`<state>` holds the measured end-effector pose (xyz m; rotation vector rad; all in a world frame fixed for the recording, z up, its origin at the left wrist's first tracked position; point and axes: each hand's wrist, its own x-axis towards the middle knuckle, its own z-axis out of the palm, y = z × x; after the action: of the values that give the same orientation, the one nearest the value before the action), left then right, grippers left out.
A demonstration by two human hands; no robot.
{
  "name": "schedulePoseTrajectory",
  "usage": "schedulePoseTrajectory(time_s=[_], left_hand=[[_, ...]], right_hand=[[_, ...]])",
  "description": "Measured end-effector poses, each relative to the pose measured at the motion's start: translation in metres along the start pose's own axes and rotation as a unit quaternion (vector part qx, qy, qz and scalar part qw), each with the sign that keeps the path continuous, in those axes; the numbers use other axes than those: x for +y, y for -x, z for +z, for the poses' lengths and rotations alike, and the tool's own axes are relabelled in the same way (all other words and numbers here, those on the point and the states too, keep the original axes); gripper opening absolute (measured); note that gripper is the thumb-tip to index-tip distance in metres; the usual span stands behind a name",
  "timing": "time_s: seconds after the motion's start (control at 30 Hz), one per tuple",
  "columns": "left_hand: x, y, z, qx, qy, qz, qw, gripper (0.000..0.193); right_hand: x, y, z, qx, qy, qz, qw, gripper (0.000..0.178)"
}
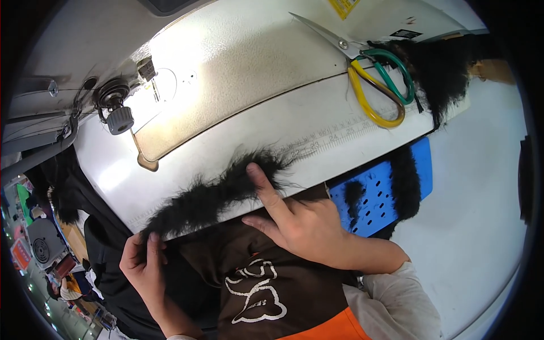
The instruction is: Sewing and trimming black fur onto a garment using an industrial sewing machine.
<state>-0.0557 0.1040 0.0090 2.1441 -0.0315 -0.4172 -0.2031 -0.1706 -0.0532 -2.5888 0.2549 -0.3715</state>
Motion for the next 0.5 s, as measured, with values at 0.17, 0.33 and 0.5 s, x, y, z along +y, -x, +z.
schedulePoseTrajectory(time_s=[0.17,0.33,0.5], left_hand=[[-0.006,0.002,-0.001,0.014,0.003,0.001,1.0,0.008],[-0.004,0.005,0.005,0.002,-0.016,0.013,1.0,0.009],[-0.003,0.003,0.007,-0.006,-0.021,0.024,0.999,0.009]], right_hand=[[-0.001,0.001,-0.003,-0.006,-0.005,0.002,1.0,0.085],[0.001,-0.004,-0.024,-0.059,0.017,0.007,0.998,0.088],[0.009,-0.004,-0.024,-0.031,0.021,0.014,0.999,0.087]])
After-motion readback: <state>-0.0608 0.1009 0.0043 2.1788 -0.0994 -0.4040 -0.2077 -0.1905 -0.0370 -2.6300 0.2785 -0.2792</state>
